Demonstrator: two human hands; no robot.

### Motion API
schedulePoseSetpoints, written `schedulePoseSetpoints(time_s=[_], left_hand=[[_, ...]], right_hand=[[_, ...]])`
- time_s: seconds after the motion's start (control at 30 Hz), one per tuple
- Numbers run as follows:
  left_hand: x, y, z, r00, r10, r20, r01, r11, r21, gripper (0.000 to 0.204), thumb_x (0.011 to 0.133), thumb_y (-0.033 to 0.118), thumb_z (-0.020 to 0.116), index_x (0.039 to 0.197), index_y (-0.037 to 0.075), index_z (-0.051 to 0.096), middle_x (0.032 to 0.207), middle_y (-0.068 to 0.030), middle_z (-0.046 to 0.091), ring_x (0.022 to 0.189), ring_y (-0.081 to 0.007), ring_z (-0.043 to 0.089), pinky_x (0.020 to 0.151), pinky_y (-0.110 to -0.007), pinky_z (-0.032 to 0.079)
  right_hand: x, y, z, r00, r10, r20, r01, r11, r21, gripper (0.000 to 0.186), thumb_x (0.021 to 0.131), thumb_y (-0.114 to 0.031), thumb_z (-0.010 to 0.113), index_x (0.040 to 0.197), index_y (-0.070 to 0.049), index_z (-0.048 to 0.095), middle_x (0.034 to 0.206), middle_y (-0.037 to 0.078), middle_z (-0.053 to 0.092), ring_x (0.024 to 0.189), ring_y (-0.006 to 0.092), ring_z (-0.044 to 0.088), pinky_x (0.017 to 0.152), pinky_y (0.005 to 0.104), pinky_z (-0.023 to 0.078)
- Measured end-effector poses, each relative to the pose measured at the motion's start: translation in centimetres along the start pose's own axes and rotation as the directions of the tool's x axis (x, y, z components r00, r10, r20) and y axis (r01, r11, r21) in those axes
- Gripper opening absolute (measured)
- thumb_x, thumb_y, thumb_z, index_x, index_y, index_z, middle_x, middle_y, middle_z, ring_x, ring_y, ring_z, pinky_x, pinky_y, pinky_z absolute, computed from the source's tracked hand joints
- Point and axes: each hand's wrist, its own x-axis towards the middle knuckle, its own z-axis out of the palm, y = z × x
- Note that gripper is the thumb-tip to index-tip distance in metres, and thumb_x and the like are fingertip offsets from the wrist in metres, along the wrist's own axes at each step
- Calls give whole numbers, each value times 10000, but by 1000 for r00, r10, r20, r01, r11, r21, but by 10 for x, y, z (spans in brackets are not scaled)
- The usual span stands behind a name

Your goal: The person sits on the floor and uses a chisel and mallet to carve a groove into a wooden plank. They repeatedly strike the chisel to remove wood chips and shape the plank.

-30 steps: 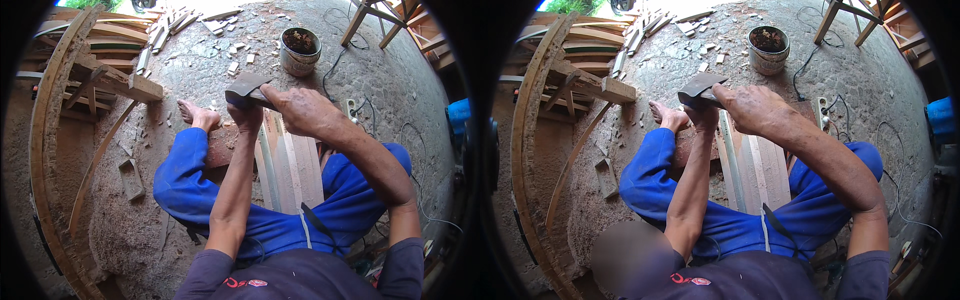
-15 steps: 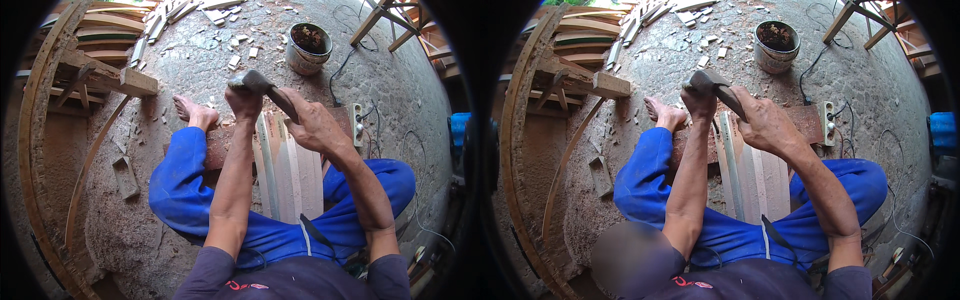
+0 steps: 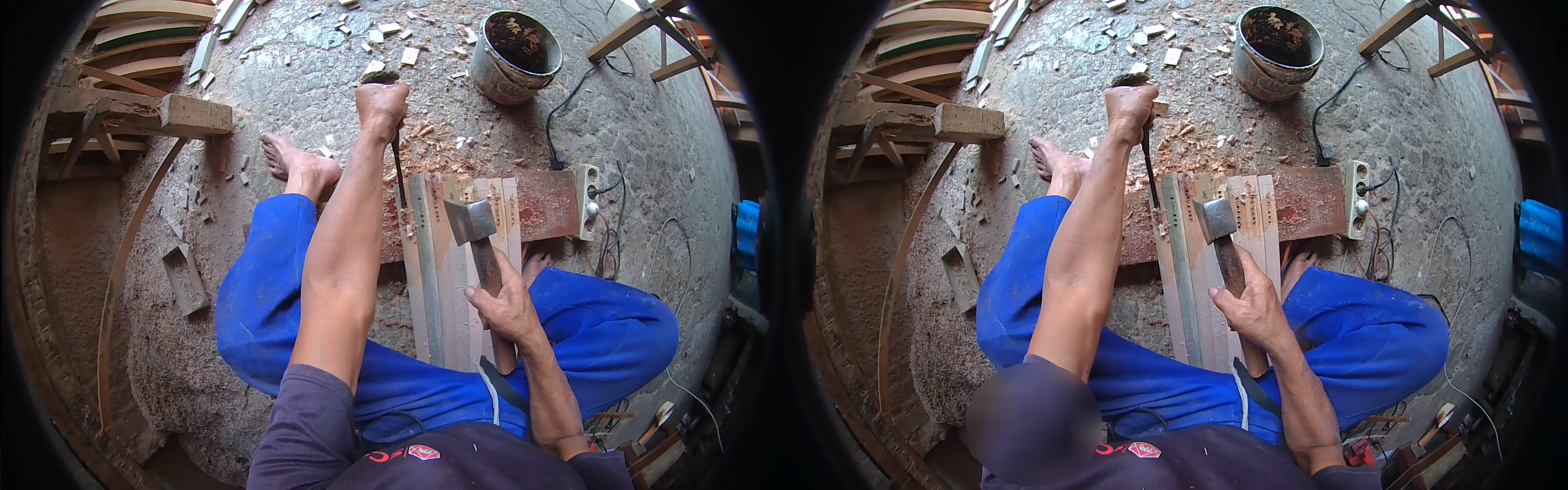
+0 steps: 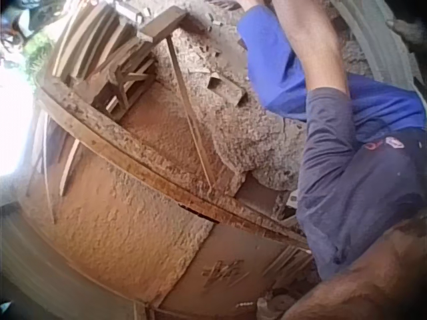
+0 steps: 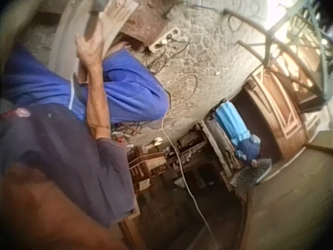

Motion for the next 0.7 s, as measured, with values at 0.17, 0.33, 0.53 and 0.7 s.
schedulePoseSetpoints(time_s=[0.17, 0.33, 0.53, 0.7], left_hand=[[16, 0, -2, 973, -230, 34, 228, 972, 50, 174, 822, 64, 690, 674, 51, 599, 577, -58, 561, 457, -164, 522, 422, -352, 396], [-1, -6, -4, 998, -17, -54, 20, 999, 43, 274, 862, 173, 727, 641, 56, 615, 583, -46, 571, 471, -144, 527, 415, -330, 391], [22, -16, -29, 776, -212, 594, -58, 914, 402, 272, 833, 283, 842, 829, 79, 662, 625, -8, 578, 473, -91, 482, 411, -276, 364], [-26, 87, -81, 838, 494, 231, -427, 858, -286, 326, 853, 309, 855, 944, 47, 684, 648, -14, 599, 531, -98, 575, 486, -262, 480]], right_hand=[[11, 10, 3, 950, -310, 22, 307, 924, -230, 682, 855, -83, 696, 1480, -9, 433, 1078, 174, 693, 937, 283, 693, 858, 391, 553], [-20, 1, -10, 946, -302, 115, 323, 862, -391, 674, 856, -97, 691, 1485, -100, 449, 1027, 281, 713, 966, 420, 731, 830, 433, 563], [-14, 28, 1, 893, -290, 345, 449, 641, -623, 701, 797, -97, 708, 1451, -112, 454, 824, 209, 682, 752, 410, 714, 673, 507, 572], [-8, 48, 0, 710, -179, 681, 704, 206, -680, 482, 860, -156, 654, 1320, -157, 510, 728, 90, 603, 630, 306, 701, 541, 448, 565]])
